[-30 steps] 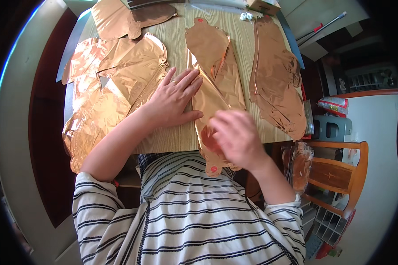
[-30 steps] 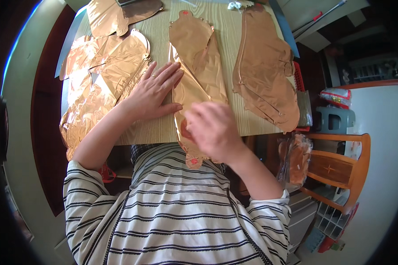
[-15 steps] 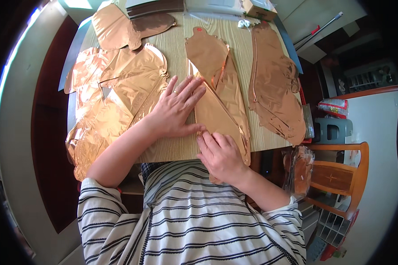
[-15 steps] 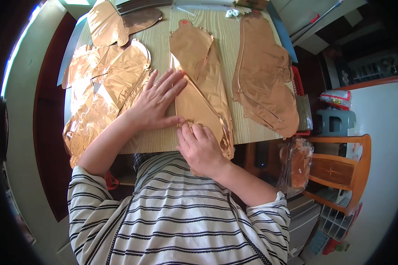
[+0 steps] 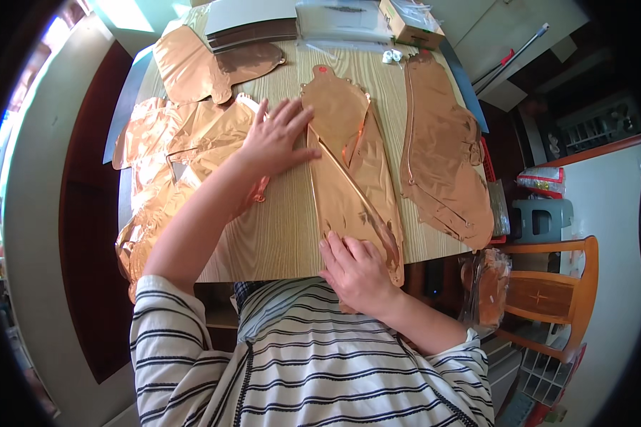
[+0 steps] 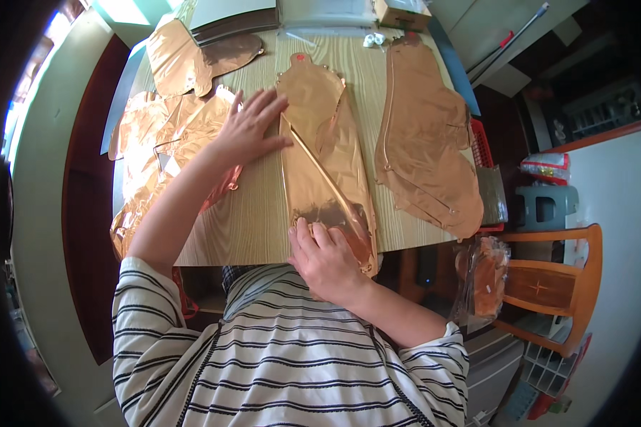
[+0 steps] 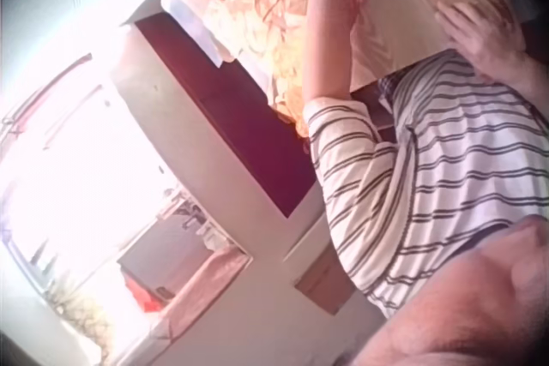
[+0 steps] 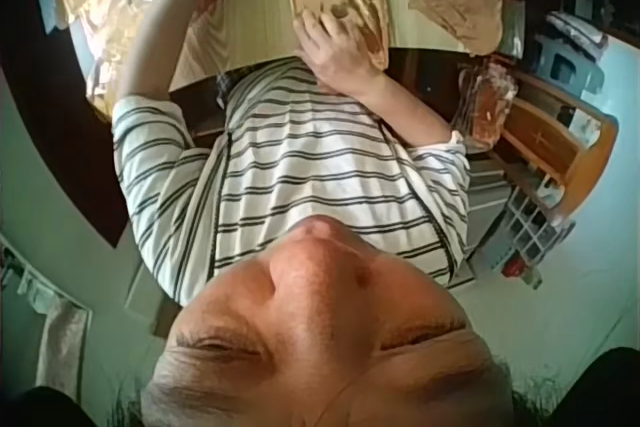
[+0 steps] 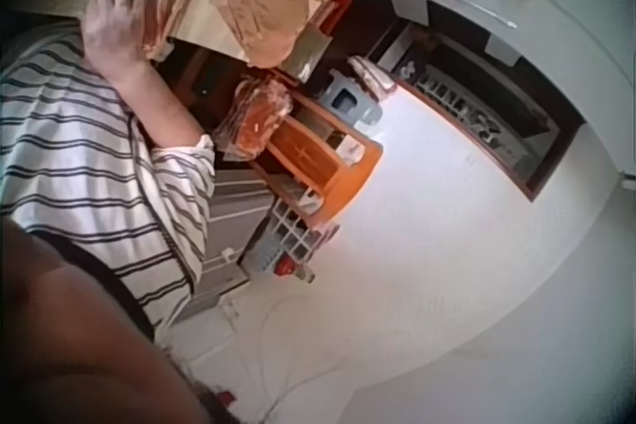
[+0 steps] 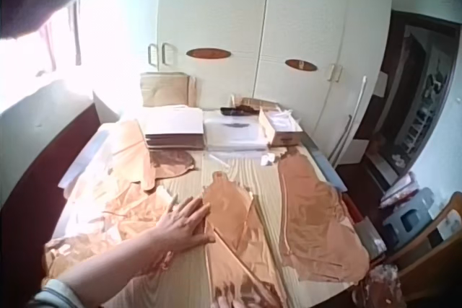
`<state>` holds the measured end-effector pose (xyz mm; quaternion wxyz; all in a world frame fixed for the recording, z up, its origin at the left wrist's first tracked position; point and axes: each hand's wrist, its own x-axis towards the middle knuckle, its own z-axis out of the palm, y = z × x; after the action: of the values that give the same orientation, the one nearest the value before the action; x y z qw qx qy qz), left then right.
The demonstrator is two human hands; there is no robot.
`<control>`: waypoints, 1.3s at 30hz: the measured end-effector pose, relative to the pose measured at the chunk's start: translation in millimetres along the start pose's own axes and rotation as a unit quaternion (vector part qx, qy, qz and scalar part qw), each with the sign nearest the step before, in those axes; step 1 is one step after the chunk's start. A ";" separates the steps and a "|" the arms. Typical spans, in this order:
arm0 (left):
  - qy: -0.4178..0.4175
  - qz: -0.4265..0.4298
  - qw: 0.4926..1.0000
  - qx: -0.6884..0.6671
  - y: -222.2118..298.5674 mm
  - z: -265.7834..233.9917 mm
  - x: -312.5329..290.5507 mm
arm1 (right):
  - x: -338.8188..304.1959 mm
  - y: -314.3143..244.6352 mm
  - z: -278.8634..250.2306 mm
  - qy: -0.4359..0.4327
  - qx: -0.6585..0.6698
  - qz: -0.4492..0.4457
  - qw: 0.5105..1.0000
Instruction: Folding gold foil balloons and placing them onto cardboard backing into plastic sleeves.
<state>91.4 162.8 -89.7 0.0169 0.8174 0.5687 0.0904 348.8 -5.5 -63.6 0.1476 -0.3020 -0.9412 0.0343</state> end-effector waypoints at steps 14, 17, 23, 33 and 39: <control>0.192 0.028 0.976 -0.096 24.2 -8.1 -0.8 | -1.9 4.1 -0.1 0.024 0.003 -0.003 1.000; 0.147 0.108 0.977 -0.111 71.9 -15.7 -51.8 | -1.5 0.1 -3.0 -0.013 0.015 0.028 0.999; 0.127 0.090 0.984 -0.091 74.5 -4.0 -51.8 | -2.0 -0.4 -5.7 0.019 0.042 0.023 0.999; 0.111 0.083 0.988 -0.062 72.3 -10.6 -48.0 | -30.5 73.3 -6.8 0.013 0.027 0.160 0.987; 0.092 0.023 0.995 -0.042 99.0 -10.8 -49.9 | -33.8 76.6 -4.9 -0.009 0.064 0.134 0.989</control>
<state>164.5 80.6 -72.5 -0.0033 0.8174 0.5442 0.1890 419.1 37.3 -79.4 0.1525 -0.4147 -0.8895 0.1164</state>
